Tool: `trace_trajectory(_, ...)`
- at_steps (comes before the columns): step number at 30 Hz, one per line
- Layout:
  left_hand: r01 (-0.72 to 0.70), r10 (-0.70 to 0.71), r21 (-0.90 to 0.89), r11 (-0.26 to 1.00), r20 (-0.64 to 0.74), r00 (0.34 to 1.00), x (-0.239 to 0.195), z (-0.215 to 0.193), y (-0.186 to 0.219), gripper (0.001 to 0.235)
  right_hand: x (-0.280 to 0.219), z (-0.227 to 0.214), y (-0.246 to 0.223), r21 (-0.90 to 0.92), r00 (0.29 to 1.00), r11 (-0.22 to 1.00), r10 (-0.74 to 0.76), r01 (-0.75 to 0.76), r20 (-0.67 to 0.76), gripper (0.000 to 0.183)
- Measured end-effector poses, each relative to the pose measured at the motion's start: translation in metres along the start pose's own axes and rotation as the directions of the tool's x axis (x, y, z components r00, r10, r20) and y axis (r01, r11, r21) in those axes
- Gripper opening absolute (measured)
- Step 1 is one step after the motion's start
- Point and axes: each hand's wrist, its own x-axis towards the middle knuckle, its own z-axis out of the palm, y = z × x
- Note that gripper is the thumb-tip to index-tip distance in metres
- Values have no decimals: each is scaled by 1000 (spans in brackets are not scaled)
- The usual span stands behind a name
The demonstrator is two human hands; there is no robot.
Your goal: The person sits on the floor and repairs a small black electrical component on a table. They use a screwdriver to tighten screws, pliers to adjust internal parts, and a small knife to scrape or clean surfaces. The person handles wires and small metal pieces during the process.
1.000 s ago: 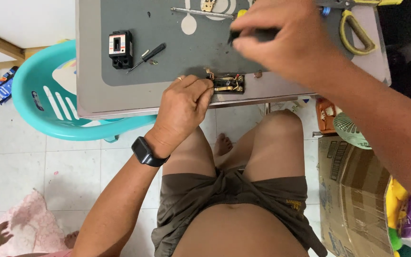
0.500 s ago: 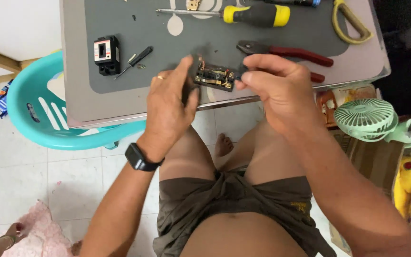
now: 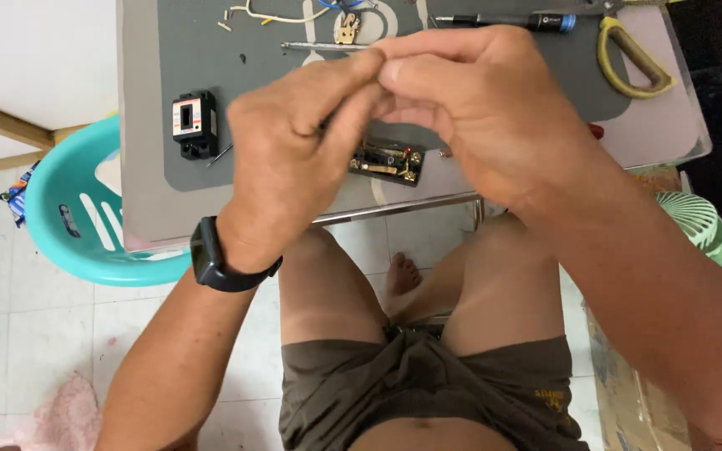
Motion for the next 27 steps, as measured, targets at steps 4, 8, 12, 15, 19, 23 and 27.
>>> trace_trajectory(4, -39, 36, 193, 980, 16, 999, -8, 4, -32, 14, 2, -7, 24, -162, 997, 984, -78, 76, -6, 30)
trace_trajectory(8, 109, -182, 391, 914, 154, 971, -43, -3, -69, 13, -22, -35, 75, -781, 734, 388, -666, 489, 129, 18)
trace_trajectory(12, -66, -29, 283, 957, 319, 947, -62, -7, -78, 17, -44, -45, 111, -922, 722, 55, -640, 384, 263, 46)
trace_trajectory(15, 37, -52, 63, 997, 253, 966, -69, -29, -76, 22, -39, -45, 103, -920, 776, 33, -551, 390, 309, 42)
trace_trajectory(19, 270, -286, 193, 943, 61, 956, -57, -78, -43, 16, -34, -47, 97, -881, 791, 135, -517, 453, 328, 29)
trace_trajectory(23, 452, -489, 210, 867, 177, 854, -56, -94, -39, 12, -30, -48, 97, -844, 762, 148, -531, 516, 372, 23)
trace_trajectory(27, 336, -413, 246, 909, 432, 801, -49, -79, -52, 35, -23, -51, 94, -819, 749, 178, -543, 545, 380, 25)
